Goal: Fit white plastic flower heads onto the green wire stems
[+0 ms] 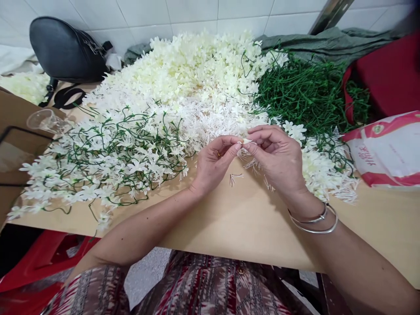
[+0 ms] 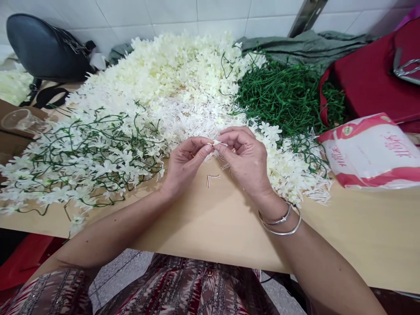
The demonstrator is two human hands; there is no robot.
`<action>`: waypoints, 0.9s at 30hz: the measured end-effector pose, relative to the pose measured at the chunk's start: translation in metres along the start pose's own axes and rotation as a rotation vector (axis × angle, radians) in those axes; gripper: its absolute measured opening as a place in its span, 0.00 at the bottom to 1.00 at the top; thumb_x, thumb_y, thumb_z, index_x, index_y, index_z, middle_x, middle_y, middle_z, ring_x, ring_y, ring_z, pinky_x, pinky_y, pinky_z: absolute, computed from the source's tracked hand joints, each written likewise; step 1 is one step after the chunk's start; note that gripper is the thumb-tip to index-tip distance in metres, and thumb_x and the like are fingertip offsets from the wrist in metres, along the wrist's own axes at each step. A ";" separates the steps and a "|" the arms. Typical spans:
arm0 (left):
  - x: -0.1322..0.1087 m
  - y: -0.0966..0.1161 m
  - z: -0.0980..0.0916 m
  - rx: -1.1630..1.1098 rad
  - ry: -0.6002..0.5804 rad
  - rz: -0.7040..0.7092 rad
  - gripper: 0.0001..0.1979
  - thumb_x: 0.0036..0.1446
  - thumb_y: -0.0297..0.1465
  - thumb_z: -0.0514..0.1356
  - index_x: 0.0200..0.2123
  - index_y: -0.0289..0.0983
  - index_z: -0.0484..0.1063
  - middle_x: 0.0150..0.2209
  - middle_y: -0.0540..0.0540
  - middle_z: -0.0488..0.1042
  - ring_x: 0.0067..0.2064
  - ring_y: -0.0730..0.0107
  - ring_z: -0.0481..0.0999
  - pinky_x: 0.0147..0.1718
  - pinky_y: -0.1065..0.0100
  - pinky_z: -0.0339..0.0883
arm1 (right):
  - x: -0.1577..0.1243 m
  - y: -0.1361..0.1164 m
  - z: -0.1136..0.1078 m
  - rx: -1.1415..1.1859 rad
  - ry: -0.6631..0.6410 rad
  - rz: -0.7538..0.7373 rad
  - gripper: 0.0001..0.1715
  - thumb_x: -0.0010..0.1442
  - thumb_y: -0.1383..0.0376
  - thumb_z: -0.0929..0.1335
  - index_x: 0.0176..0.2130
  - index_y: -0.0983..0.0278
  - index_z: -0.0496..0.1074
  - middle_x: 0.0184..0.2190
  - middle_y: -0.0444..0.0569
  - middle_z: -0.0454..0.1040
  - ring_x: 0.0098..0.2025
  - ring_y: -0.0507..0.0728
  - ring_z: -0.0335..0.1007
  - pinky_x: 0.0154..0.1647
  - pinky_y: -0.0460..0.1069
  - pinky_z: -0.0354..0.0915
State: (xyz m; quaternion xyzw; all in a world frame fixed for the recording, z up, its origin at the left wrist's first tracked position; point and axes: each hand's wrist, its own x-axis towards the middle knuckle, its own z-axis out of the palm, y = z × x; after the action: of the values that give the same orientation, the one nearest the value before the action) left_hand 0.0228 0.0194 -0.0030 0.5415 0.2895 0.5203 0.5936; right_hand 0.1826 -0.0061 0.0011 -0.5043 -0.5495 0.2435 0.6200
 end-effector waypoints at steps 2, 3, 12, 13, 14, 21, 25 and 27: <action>-0.001 -0.001 0.000 -0.005 0.014 -0.010 0.13 0.61 0.41 0.74 0.40 0.37 0.82 0.40 0.47 0.82 0.42 0.71 0.80 0.48 0.68 0.74 | 0.001 -0.001 0.000 -0.020 0.004 -0.005 0.06 0.56 0.69 0.77 0.34 0.58 0.80 0.41 0.48 0.80 0.43 0.57 0.77 0.39 0.53 0.72; -0.001 -0.002 0.001 -0.004 0.022 -0.016 0.13 0.61 0.41 0.74 0.40 0.38 0.83 0.40 0.47 0.83 0.41 0.71 0.80 0.47 0.68 0.74 | 0.001 -0.002 0.000 -0.024 0.012 -0.002 0.06 0.55 0.68 0.77 0.33 0.59 0.79 0.41 0.48 0.80 0.43 0.57 0.77 0.39 0.53 0.72; -0.005 0.001 0.005 0.001 0.045 -0.065 0.07 0.60 0.36 0.73 0.38 0.39 0.82 0.39 0.45 0.84 0.42 0.64 0.82 0.50 0.61 0.77 | -0.002 -0.005 0.002 0.041 0.018 0.079 0.06 0.56 0.66 0.78 0.30 0.60 0.79 0.30 0.44 0.79 0.32 0.54 0.72 0.34 0.50 0.68; -0.005 0.002 0.005 0.012 0.048 -0.063 0.06 0.60 0.35 0.73 0.37 0.40 0.82 0.38 0.46 0.84 0.42 0.64 0.82 0.49 0.61 0.77 | -0.002 -0.006 0.001 0.037 0.018 0.084 0.06 0.55 0.66 0.78 0.30 0.60 0.79 0.29 0.43 0.79 0.31 0.53 0.71 0.33 0.50 0.67; -0.005 0.003 0.005 0.020 0.053 -0.063 0.06 0.60 0.34 0.73 0.37 0.40 0.82 0.38 0.46 0.83 0.41 0.64 0.81 0.48 0.61 0.77 | -0.002 -0.006 0.001 0.036 0.016 0.088 0.07 0.55 0.66 0.79 0.30 0.60 0.79 0.28 0.42 0.78 0.30 0.53 0.70 0.32 0.49 0.67; -0.003 0.004 0.007 -0.048 0.003 -0.129 0.15 0.54 0.36 0.77 0.38 0.39 0.75 0.34 0.50 0.79 0.38 0.69 0.78 0.44 0.66 0.74 | -0.008 -0.006 -0.002 -0.166 -0.014 -0.124 0.04 0.60 0.68 0.75 0.33 0.59 0.80 0.30 0.43 0.80 0.32 0.54 0.75 0.36 0.50 0.71; 0.002 0.000 0.001 -0.142 0.044 -0.176 0.16 0.56 0.38 0.77 0.36 0.39 0.74 0.32 0.51 0.78 0.37 0.71 0.78 0.45 0.67 0.74 | -0.003 -0.014 0.001 -0.309 -0.128 -0.293 0.07 0.64 0.68 0.73 0.42 0.58 0.82 0.39 0.47 0.83 0.36 0.55 0.78 0.41 0.53 0.76; 0.005 -0.002 -0.003 -0.182 0.068 -0.185 0.16 0.56 0.39 0.77 0.35 0.39 0.74 0.32 0.52 0.78 0.36 0.72 0.79 0.46 0.66 0.75 | 0.002 -0.029 0.001 -0.357 -0.156 -0.375 0.11 0.65 0.67 0.74 0.48 0.57 0.82 0.43 0.50 0.83 0.38 0.56 0.80 0.44 0.55 0.78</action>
State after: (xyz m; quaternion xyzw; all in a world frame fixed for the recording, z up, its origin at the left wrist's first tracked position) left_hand 0.0227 0.0255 -0.0048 0.4386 0.3097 0.5053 0.6755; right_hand 0.1746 -0.0147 0.0283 -0.4748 -0.7136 0.0619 0.5114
